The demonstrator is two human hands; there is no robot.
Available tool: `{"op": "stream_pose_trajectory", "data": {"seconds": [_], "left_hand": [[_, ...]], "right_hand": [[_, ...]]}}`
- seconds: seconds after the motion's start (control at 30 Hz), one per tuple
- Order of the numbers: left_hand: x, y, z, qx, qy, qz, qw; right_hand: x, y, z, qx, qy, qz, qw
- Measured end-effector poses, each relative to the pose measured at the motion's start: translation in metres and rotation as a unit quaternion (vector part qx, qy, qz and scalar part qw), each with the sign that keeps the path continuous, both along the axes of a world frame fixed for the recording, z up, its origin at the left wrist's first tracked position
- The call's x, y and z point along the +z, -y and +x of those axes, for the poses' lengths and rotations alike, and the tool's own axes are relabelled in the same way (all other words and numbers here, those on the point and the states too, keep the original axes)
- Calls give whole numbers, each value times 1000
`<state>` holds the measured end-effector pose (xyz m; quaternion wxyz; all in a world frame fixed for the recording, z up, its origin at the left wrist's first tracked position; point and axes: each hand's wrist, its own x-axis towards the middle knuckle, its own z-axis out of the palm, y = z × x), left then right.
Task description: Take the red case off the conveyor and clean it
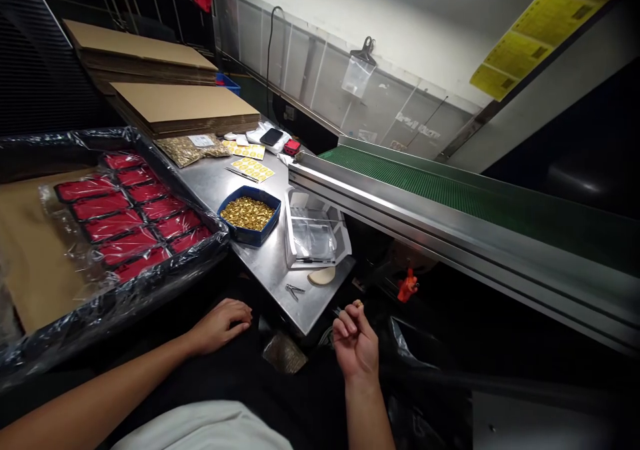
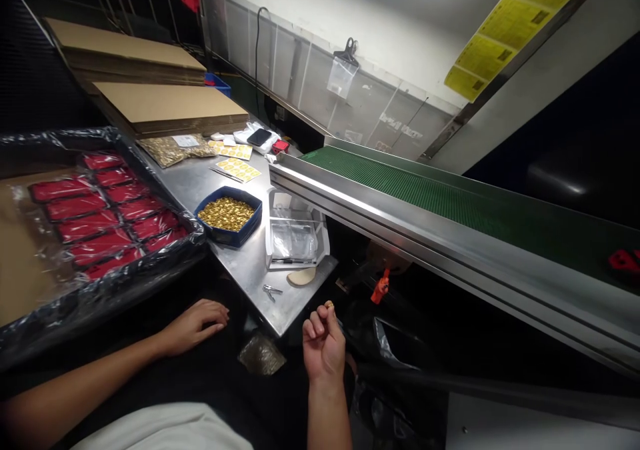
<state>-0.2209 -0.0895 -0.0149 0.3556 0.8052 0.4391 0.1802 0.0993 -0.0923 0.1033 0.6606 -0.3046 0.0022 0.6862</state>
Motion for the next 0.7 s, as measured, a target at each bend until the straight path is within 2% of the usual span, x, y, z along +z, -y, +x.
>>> {"op": "stream_pose_trajectory", "data": {"seconds": [0.17,0.3,0.4,0.5,0.6,0.7], "left_hand": [[1,-1,6,-11,-4,-7,1000],[1,-3,8,-17,-10,6,1000],[-6,-6,6,-9,-15,18,1000],[-19,-8,4,-2,-17,28,999],[-29,-10,4,-1,-19,37,999],[-31,-11,6,2,-13,33,999]], "right_hand": [[21,0,-3,33,-17,47,998],[37,3,-8,61,40,86,994],[49,3,-16,82,89,133,984],[58,3,-26,76,126,162,976],[63,2,-35,66,155,154,974],[60,2,-45,85,218,121,965]]}}
